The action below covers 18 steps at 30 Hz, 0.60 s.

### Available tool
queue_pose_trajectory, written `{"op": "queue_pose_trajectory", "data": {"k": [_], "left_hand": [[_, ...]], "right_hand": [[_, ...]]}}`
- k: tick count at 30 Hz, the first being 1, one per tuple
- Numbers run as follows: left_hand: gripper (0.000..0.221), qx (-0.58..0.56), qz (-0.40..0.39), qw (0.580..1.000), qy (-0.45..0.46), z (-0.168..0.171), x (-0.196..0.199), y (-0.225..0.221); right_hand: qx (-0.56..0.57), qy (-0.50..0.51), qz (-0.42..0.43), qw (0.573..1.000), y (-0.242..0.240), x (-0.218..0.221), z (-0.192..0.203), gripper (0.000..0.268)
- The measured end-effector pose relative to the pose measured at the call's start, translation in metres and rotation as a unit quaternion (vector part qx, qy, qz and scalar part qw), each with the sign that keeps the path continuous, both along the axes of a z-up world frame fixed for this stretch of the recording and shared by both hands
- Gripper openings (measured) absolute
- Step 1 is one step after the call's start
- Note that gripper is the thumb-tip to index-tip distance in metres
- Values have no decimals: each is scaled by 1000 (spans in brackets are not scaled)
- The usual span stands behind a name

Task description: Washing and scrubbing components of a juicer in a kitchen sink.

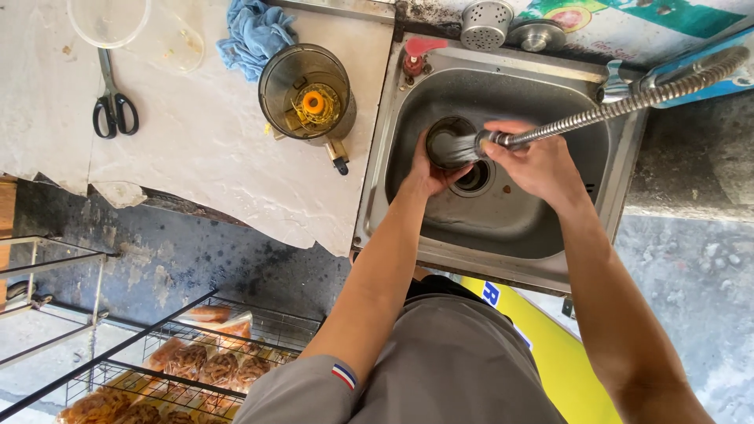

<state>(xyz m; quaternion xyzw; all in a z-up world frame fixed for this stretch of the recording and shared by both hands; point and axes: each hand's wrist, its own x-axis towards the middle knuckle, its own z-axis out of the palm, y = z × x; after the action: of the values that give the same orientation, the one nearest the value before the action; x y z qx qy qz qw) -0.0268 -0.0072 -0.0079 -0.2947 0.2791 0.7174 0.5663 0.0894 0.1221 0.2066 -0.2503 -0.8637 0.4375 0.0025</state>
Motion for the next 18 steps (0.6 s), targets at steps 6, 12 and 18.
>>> {"op": "queue_pose_trajectory", "data": {"k": [6,12,18], "left_hand": [[81,50,-35,998,25,5,2,3],[88,74,-25,997,-5,-6,4,2],[88,106,-46,993,-9,-11,8,5]], "right_hand": [[-94,70,-13,993,0,-2,-16,35],[-64,94,-26,993,0,-2,-24,35],[-52,60,-21,997,-1,2,-13,35]]}}
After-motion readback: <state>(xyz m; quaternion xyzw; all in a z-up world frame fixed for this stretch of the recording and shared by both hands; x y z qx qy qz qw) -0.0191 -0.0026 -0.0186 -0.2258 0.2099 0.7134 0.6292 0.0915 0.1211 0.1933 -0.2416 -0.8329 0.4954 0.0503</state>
